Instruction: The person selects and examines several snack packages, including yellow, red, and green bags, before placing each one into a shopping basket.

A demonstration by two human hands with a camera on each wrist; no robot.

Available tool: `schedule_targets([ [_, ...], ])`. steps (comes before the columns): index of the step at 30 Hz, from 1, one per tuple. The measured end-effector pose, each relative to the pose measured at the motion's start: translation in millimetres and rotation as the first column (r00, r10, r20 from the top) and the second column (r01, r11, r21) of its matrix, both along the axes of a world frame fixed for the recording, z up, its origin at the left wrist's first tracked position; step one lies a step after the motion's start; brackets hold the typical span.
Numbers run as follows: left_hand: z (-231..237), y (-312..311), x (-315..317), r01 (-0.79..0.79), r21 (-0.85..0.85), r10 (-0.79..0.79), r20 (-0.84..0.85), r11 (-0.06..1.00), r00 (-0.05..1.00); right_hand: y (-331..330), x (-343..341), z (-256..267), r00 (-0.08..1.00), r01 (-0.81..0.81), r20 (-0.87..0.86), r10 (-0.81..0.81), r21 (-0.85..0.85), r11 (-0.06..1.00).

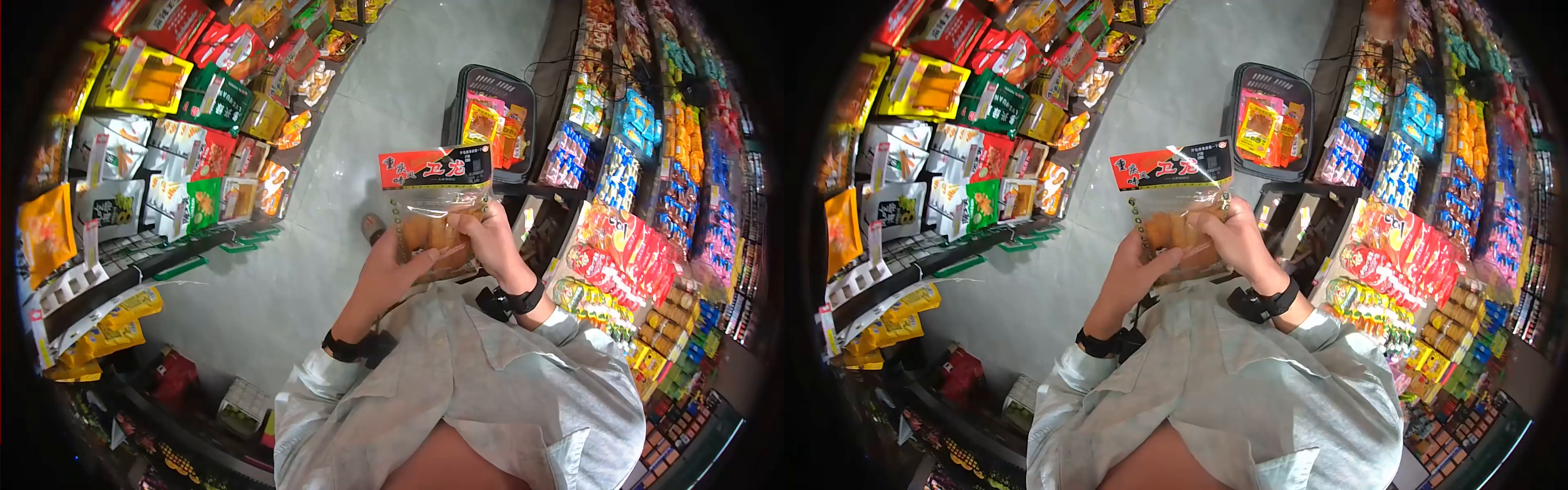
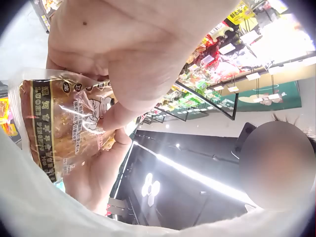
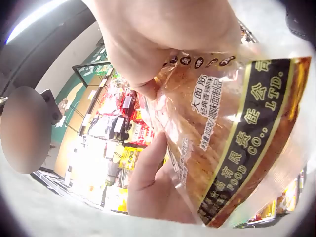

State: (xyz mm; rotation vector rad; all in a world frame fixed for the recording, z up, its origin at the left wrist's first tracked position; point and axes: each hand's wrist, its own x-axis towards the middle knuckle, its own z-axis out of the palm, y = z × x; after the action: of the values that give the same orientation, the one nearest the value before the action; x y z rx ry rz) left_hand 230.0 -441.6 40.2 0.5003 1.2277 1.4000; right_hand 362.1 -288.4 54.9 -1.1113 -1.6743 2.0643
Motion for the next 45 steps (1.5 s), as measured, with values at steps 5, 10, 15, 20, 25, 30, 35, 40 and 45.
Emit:
schedule_targets([
  [5, -8.1, -30.1, 1.5, 0.009, 0.013, -0.009, -0.002, 1.0, 1.0, -33.1, 3.9, 3.3, 0.996, 0.023, -0.084, -0.022, 0.017, 1.0],
  [10, -3.4, -35.4, -1.4, -0.005, 0.082, 0.002, 0.035, 0.997, 0.999, -43.9, 5.4, 10.4, 0.997, 0.023, -0.068, -0.019, 0.067, 0.997],
  [15, 4.4, -24.2, 2.0, -0.032, 0.025, 0.03, 0.103, 0.999, 0.994, -38.5, 9.2, 8.9, 0.986, 0.148, -0.073, -0.15, -0.031, 0.988],
  [20, 8.3, 2.9, 15.5, -0.005, 0.014, 0.003, 0.111, 1.0, 0.994, -13.6, 30.8, 2.1, 0.98, 0.135, -0.135, -0.144, -0.079, 0.988],
  [25, 13.2, 48.4, 34.0, 0.047, -0.021, -0.044, 0.109, 0.999, 0.993, 23.8, 56.2, -4.0, 0.969, 0.162, -0.161, -0.185, -0.145, 0.976],
  [30, 30.0, 101.4, 64.5, 0.046, -0.124, -0.04, 0.045, 0.991, 0.998, 77.3, 82.2, -10.6, 0.973, 0.141, -0.16, -0.169, -0.176, 0.974],
  [35, 32.3, 141.5, 92.9, -0.01, -0.238, 0.019, 0.036, 0.971, 0.999, 129.7, 97.1, -16.9, 0.974, 0.053, -0.206, -0.098, -0.212, 0.976],
  [40, 25.9, 158.8, 103.7, -0.034, -0.238, 0.026, -0.04, 0.971, 0.999, 154.9, 99.2, -23.2, 0.969, 0.019, -0.236, -0.07, -0.212, 0.977],
  [45, 28.0, 169.1, 97.4, -0.031, -0.239, 0.033, 0.001, 0.971, 0.999, 165.9, 93.0, -28.9, 0.983, -0.014, -0.184, -0.011, -0.134, 0.991],
])
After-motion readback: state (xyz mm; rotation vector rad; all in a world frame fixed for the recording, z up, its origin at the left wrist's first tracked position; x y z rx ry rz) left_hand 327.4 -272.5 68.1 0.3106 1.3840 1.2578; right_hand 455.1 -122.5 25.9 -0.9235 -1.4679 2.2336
